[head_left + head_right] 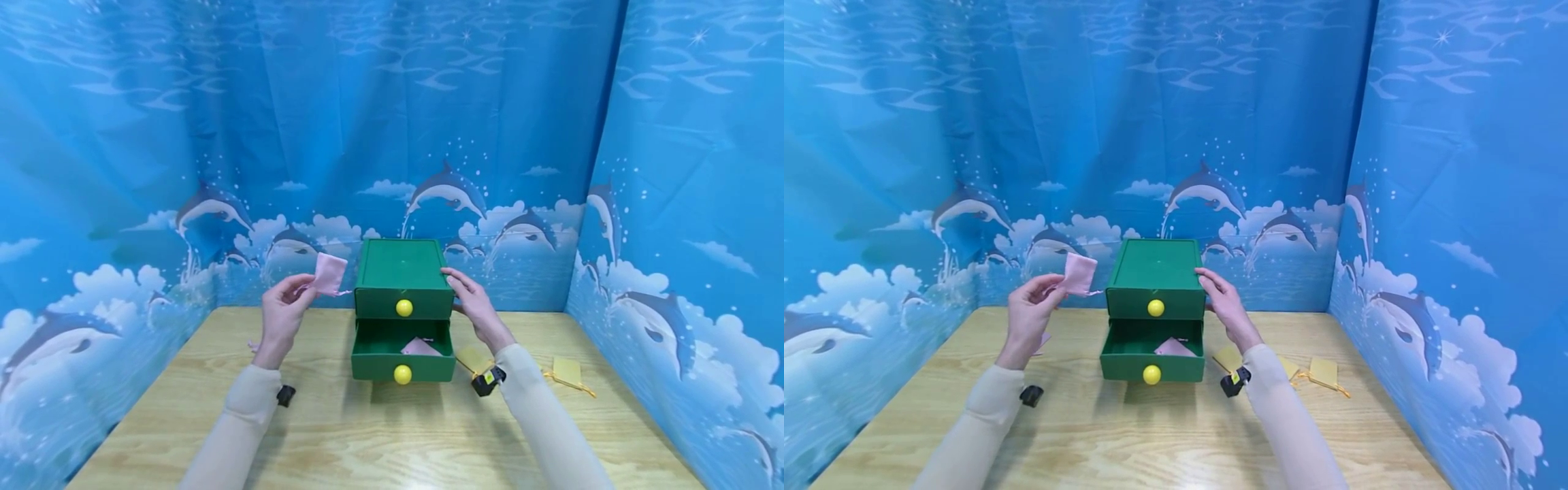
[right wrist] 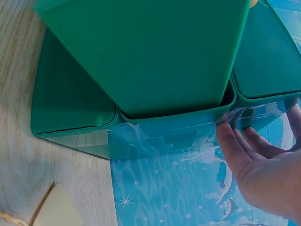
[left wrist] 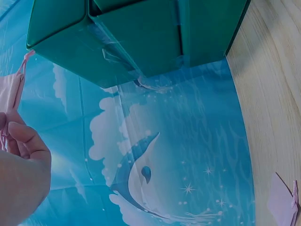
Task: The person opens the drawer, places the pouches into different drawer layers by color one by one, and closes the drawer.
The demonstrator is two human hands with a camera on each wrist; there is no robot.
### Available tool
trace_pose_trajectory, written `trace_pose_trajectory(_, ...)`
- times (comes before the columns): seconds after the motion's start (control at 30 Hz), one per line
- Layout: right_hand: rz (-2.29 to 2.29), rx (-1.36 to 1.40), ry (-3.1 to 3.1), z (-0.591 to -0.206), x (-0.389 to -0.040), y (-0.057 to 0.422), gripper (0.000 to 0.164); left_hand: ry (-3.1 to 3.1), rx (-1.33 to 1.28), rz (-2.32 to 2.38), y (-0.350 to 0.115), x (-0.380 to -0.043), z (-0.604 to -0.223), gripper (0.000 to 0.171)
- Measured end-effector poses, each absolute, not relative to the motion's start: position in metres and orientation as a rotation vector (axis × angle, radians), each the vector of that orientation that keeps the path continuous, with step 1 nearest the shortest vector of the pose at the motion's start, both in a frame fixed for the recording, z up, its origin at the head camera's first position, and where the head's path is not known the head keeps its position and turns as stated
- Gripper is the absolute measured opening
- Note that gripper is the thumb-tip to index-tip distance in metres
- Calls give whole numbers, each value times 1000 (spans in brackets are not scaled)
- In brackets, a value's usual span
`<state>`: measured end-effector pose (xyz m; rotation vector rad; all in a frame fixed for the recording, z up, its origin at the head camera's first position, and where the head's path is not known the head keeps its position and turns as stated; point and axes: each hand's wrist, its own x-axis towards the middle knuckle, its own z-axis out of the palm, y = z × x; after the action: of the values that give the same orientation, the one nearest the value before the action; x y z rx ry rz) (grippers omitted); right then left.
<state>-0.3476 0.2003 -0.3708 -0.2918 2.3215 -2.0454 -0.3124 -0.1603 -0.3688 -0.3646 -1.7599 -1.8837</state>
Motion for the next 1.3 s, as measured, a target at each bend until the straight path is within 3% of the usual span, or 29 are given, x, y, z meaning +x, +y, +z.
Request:
trace_pose_trajectory(0.73, -2039, -262, 2313, -366, -343, 201, 48, -1959, -613, -1800, -136, -308, -371, 25)
trace_pose_trajectory(1.3, -2029, -269, 2315, -351, -329, 196, 47, -2247, -809, -1684, -115, -308, -392, 11)
